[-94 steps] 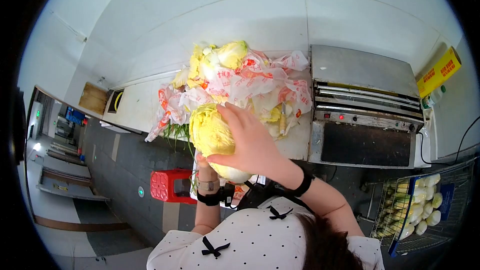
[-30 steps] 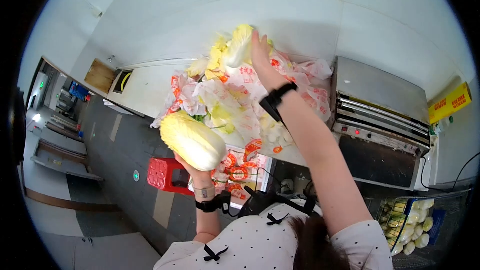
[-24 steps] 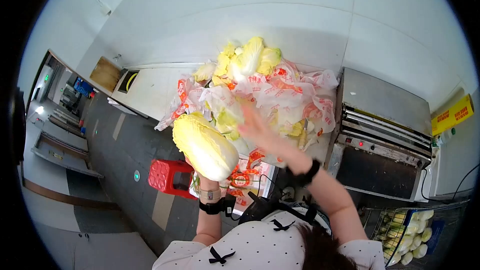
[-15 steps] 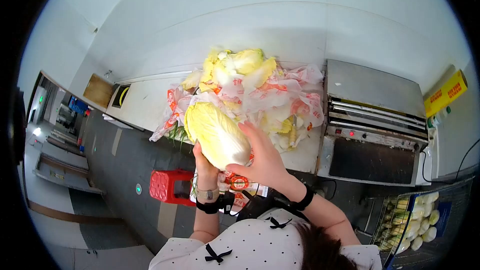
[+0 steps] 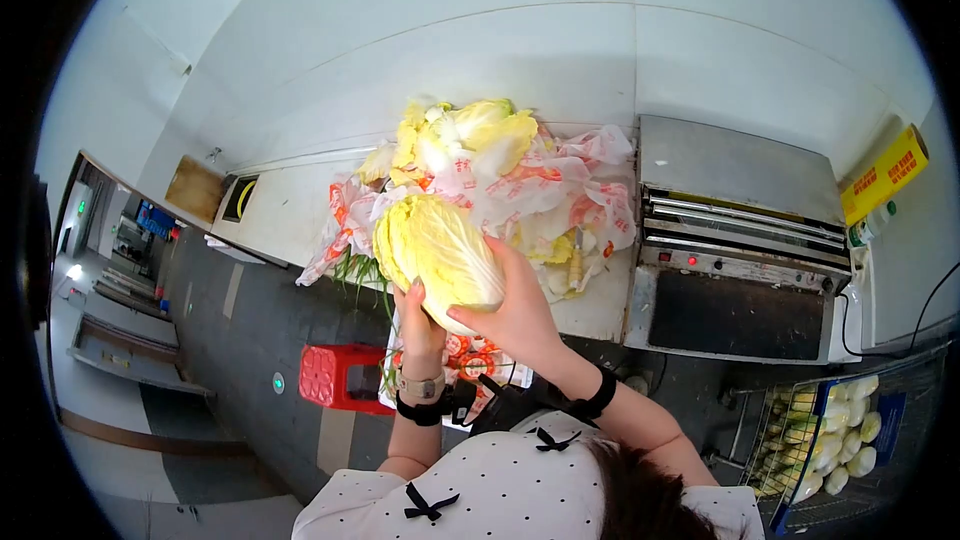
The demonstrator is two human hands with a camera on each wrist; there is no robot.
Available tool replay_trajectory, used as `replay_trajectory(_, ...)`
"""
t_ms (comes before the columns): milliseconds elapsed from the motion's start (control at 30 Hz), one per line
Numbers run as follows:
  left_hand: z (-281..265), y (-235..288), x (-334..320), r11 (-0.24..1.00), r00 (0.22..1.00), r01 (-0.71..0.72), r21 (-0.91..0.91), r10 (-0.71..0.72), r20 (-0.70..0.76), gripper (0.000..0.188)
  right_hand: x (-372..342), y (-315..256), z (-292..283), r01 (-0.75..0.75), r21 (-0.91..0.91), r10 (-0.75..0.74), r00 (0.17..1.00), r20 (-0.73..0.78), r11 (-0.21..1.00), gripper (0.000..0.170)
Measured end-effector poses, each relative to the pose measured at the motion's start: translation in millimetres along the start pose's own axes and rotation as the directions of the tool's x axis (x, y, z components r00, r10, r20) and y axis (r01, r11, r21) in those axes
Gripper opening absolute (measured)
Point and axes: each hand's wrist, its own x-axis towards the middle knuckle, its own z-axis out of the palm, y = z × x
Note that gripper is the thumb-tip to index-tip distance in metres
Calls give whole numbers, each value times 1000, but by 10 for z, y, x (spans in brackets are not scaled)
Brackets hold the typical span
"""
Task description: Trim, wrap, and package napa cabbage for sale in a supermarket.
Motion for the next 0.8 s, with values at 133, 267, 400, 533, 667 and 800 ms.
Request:
replay_trajectory(133,-47,-5,-28,998,998,-53,43,52,25,68,-111,-10,50,-31,104,40,996,-84,994,72)
replay_trajectory(267,-142,-25,-20,994,994,-96,53,94,51,69,-128,-75,13,-5,158,24,993,-119,987,64)
replay_trajectory(400,-138,-10,8,999,999,-27,-31,26,-23,63,-133,-135,-41,-31,481,62,997,-49,876,58)
replay_trajectory(533,-88,74,82,986,989,57,-156,-76,-124,58,-199,-95,-173,-110,641,144,990,0,759,53)
replay_trajectory(667,-200,85,222,924,992,57,-378,-95,-81,56,-380,66,-38,78,373,-57,996,-67,924,39)
replay_trajectory(800,-328,119,289,885,990,42,-464,-99,-98,56,-375,58,81,417,219,-416,908,-54,882,36)
